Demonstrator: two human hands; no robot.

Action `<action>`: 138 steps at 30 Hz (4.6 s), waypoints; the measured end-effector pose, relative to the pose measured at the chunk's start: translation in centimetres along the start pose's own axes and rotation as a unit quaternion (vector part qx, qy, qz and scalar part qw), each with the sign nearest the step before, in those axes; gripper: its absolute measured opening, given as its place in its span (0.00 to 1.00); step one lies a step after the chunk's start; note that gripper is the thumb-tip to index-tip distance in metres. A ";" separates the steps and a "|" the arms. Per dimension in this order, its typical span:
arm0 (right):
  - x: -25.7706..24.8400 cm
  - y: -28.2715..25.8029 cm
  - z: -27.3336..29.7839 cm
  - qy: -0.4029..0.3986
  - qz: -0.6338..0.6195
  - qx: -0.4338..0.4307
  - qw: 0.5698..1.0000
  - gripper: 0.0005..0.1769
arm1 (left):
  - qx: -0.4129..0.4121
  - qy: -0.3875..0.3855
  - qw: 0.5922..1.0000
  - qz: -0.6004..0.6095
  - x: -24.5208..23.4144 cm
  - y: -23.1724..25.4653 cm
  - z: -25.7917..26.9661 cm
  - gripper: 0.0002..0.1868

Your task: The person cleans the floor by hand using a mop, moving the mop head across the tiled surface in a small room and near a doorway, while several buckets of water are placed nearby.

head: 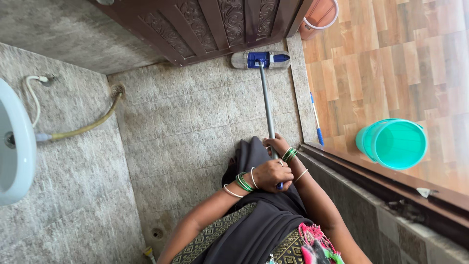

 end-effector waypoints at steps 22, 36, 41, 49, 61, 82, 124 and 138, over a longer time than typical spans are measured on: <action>-0.6 4.9 -0.1 -0.073 0.001 0.022 0.997 0.12 | -0.087 0.047 0.995 -0.010 2.7 4.8 0.2 0.08; 8.7 14.9 8.3 -0.169 0.115 0.099 0.974 0.16 | -0.092 0.164 0.982 0.011 0.1 14.8 11.0 0.11; 9.3 14.9 7.2 -0.170 0.139 0.127 0.967 0.16 | -0.077 0.193 0.978 0.012 -1.1 14.0 12.0 0.12; 9.4 11.2 3.2 -0.153 0.135 0.097 0.974 0.12 | -0.100 0.228 0.969 -0.016 -1.7 9.6 11.5 0.11; 11.1 6.9 -2.0 -0.058 0.134 0.019 0.989 0.12 | -0.206 0.137 0.967 -0.064 3.9 0.7 14.5 0.08; 9.9 16.9 7.4 -0.116 0.126 0.102 0.980 0.15 | -0.046 0.199 0.977 0.066 -1.2 15.4 13.8 0.20; 18.9 16.4 7.4 -0.201 0.181 0.123 0.955 0.07 | -0.157 0.228 0.961 0.020 -2.6 15.4 18.7 0.17; 19.8 11.1 -0.7 -0.106 0.154 0.072 0.980 0.16 | -0.248 0.179 0.951 -0.050 1.9 4.2 20.8 0.12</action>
Point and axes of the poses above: each hand's wrist, its own z-axis away from the middle knuckle, its own x-axis out of the palm, y = z × x, the point moved 9 cm from there along -z, towards the middle knuckle, and after that the axes turned 4 degrees about -y, right-handed, at the moved point
